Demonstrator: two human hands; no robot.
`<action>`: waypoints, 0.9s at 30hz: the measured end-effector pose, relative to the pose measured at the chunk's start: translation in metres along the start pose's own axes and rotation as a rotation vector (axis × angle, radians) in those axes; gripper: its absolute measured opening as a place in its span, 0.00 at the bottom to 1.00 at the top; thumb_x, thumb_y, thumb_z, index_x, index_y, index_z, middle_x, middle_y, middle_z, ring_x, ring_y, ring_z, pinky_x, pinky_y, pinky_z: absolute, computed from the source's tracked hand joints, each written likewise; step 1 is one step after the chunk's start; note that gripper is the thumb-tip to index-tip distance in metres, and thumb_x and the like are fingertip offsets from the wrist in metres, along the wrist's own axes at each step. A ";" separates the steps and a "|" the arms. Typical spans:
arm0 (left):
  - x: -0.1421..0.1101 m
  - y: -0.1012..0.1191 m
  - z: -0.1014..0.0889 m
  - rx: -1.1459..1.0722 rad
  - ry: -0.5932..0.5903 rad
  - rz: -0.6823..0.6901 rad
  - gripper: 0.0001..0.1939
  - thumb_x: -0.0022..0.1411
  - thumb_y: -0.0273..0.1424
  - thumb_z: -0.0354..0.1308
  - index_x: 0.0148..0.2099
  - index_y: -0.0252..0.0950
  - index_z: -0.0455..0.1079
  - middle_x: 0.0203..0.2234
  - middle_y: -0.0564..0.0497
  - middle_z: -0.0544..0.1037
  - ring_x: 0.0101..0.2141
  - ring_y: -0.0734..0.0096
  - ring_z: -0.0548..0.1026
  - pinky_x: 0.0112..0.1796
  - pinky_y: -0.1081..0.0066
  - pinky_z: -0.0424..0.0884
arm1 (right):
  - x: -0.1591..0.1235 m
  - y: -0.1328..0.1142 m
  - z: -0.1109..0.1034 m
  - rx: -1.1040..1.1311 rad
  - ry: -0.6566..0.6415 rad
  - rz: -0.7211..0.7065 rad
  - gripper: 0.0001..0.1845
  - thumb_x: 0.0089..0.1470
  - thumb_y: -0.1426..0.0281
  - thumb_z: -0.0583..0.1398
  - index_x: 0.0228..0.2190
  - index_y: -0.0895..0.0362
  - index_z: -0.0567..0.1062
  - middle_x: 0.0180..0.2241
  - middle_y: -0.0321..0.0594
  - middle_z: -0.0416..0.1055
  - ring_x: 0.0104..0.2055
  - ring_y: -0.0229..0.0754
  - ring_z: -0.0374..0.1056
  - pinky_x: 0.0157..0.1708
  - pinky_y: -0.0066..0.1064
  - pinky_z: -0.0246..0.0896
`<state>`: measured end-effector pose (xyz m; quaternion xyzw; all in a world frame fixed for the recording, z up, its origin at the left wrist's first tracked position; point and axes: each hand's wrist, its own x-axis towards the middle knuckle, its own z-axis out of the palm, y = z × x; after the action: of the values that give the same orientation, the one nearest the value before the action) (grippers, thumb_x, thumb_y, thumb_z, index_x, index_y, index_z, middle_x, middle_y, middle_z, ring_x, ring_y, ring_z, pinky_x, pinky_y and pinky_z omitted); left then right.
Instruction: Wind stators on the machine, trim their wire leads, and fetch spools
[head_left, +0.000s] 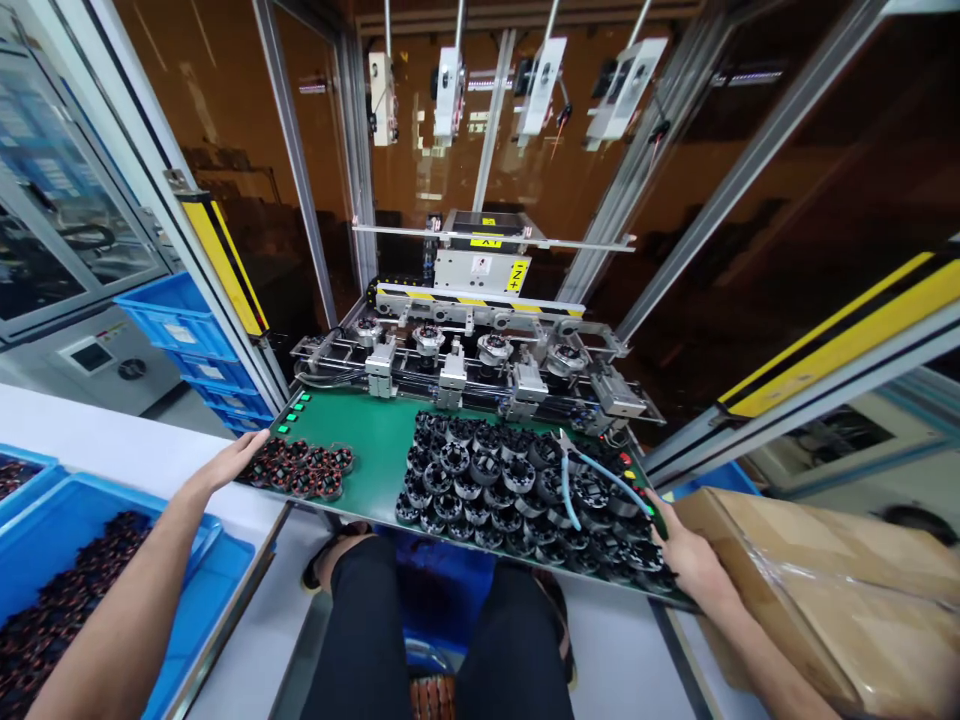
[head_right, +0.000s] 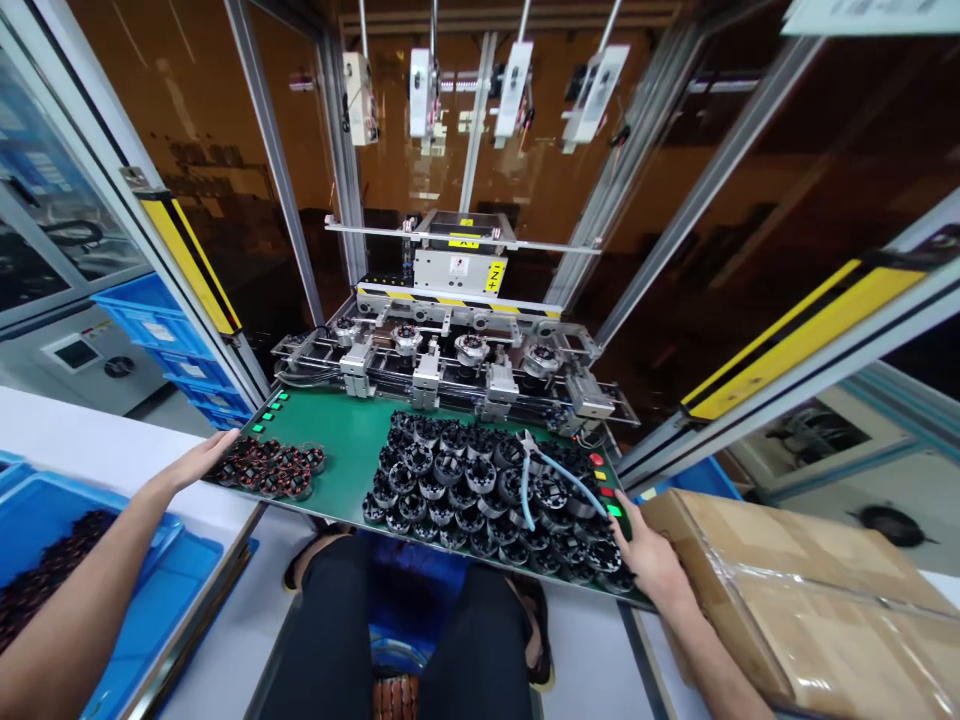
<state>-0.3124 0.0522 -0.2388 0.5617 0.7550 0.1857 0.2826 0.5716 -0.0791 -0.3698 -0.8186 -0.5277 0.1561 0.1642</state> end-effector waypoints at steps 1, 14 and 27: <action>0.000 0.001 0.000 -0.008 0.003 -0.006 0.59 0.63 0.78 0.51 0.73 0.35 0.79 0.73 0.35 0.81 0.76 0.34 0.74 0.78 0.48 0.67 | -0.001 -0.001 -0.001 0.002 -0.002 0.007 0.49 0.65 0.42 0.48 0.72 0.58 0.77 0.33 0.52 0.86 0.46 0.71 0.88 0.54 0.54 0.80; 0.006 -0.003 -0.010 0.102 0.158 -0.186 0.50 0.72 0.70 0.40 0.62 0.34 0.83 0.49 0.34 0.93 0.44 0.36 0.92 0.56 0.48 0.81 | -0.015 -0.022 -0.018 0.051 0.013 0.019 0.47 0.53 0.46 0.54 0.67 0.55 0.80 0.32 0.50 0.86 0.50 0.75 0.88 0.54 0.56 0.81; 0.005 -0.010 -0.002 0.195 0.127 -0.161 0.40 0.77 0.65 0.52 0.65 0.39 0.85 0.43 0.41 0.93 0.48 0.41 0.89 0.53 0.56 0.77 | -0.029 -0.022 -0.030 -0.055 -0.096 0.040 0.58 0.45 0.52 0.57 0.76 0.53 0.68 0.32 0.46 0.87 0.45 0.74 0.89 0.47 0.55 0.83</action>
<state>-0.3216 0.0541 -0.2442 0.5113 0.8285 0.1234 0.1921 0.5548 -0.0997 -0.3313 -0.8248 -0.5226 0.1840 0.1132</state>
